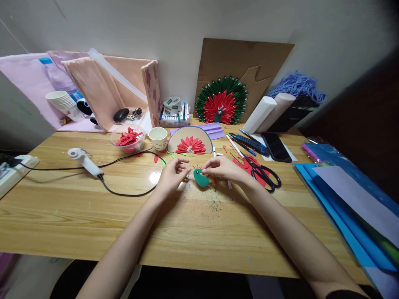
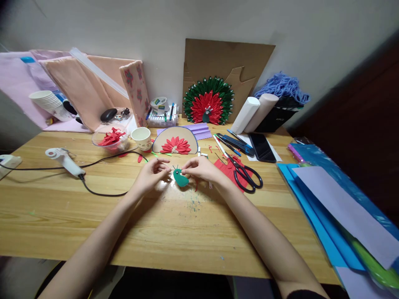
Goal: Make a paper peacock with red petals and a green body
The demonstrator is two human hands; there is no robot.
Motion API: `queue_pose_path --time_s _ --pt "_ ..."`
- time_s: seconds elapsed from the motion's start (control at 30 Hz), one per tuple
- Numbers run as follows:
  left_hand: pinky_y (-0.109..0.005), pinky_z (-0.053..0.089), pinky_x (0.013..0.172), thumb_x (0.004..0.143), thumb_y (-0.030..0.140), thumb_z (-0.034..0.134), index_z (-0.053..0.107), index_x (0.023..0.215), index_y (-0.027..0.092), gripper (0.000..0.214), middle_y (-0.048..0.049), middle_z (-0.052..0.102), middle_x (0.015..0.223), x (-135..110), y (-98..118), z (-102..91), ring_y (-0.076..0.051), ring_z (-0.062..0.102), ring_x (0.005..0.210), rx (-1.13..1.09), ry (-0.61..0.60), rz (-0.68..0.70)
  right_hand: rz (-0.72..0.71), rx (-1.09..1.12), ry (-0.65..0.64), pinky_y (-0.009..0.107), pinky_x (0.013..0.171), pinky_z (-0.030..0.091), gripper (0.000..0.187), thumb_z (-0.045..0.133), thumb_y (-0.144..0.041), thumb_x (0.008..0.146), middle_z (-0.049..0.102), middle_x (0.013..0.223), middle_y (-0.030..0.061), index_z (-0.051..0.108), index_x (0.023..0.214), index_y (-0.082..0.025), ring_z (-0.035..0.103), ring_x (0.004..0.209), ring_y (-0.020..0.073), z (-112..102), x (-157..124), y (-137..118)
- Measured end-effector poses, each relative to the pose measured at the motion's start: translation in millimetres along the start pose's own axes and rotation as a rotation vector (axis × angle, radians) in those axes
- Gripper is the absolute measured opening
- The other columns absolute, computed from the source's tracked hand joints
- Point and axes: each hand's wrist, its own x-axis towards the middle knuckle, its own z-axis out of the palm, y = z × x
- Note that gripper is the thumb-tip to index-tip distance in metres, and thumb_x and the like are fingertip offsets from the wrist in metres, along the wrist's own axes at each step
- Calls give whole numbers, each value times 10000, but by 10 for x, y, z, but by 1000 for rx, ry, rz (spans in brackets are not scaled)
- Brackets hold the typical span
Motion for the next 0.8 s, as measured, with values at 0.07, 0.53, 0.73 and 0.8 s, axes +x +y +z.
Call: queue_pose_path --time_s 0.07,0.53,0.73,0.8 --pt "-233 533 541 689 263 692 568 960 131 327 -1 592 699 -3 1 1 -105 611 579 -12 -2 -3 -12 -5 4 193 378 436 188 706 -311 694 676 650 37 680 774 -143 558 453 87 2 -1 -3" --pt "-262 526 546 766 298 601 627 925 135 229 -62 646 800 51 -94 -81 -163 634 668 162 167 38 40 13 143 209 422 415 149 714 -260 674 672 651 42 638 737 -149 565 478 102 40 49 40" --pt "-268 526 539 766 322 607 624 915 136 239 -85 654 886 46 -52 -56 -186 630 736 86 178 15 -40 -169 408 234 474 423 129 663 -290 725 673 679 43 620 731 -169 584 528 132 231 122 159" --pt "-280 533 535 760 331 616 613 929 133 261 -83 644 880 1 -11 -3 -184 626 715 39 131 0 -79 -268 470 244 510 426 123 616 -297 768 677 698 42 635 749 -177 588 553 137 162 65 139"
